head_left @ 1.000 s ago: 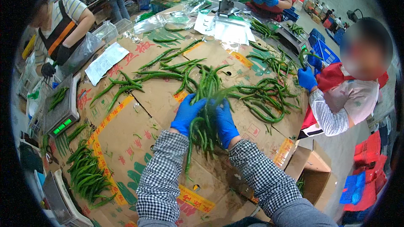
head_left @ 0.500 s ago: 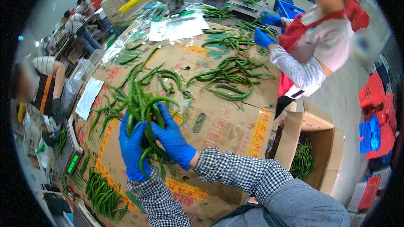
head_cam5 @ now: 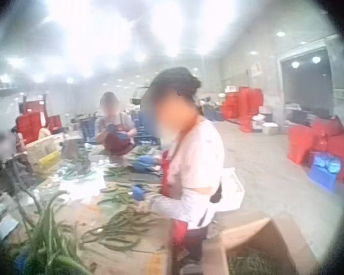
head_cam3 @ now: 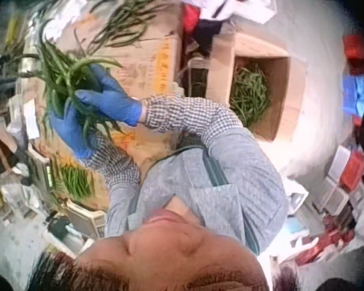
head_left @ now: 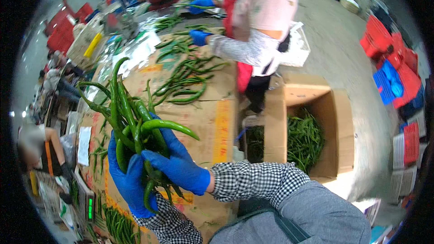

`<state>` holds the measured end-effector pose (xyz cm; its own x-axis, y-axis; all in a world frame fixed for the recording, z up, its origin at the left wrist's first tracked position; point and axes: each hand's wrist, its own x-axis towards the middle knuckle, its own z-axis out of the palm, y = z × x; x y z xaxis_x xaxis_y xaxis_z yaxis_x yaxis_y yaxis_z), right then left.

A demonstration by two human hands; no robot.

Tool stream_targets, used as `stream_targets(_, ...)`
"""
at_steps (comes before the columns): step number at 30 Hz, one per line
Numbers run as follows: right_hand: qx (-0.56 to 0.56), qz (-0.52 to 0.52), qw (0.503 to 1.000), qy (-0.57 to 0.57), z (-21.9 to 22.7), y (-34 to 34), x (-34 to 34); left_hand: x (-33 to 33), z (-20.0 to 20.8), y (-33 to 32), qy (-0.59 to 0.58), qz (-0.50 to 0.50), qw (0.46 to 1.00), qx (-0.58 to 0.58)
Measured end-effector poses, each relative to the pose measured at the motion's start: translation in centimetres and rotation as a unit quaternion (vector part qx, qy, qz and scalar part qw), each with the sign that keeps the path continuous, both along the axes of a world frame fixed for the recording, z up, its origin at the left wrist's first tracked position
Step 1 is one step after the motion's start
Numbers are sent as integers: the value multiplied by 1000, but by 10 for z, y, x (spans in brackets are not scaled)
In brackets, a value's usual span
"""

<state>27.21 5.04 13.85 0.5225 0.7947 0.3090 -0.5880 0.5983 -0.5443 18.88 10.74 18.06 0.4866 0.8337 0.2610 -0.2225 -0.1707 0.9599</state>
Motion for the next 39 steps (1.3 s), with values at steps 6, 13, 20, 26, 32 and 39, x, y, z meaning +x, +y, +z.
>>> stream_targets(6, -73, -219, 970, -82, -18, -151, 72, 88, -8, -130, 21, -153, 988, -25)
stream_targets(13, -321, -385, 865, 17, -110, -328, 169, 244, -150, -263, 26, -437, 888, -143)
stream_targets(20, -694, -361, 578, -231, -236, -555, 178, 227, -327, -357, 297, -421, 853, 81)
stream_targets(26, -612, -475, 630, 52, -274, -712, 123, 211, -350, -497, 404, -435, 802, -67)
stream_targets(32, -667, -373, 644, 20, -327, -888, 121, 303, -405, -633, 410, -305, 820, -258)
stream_targets(39, -729, -402, 535, 143, -349, -1088, 117, 334, -426, -671, 418, -303, 837, -180)
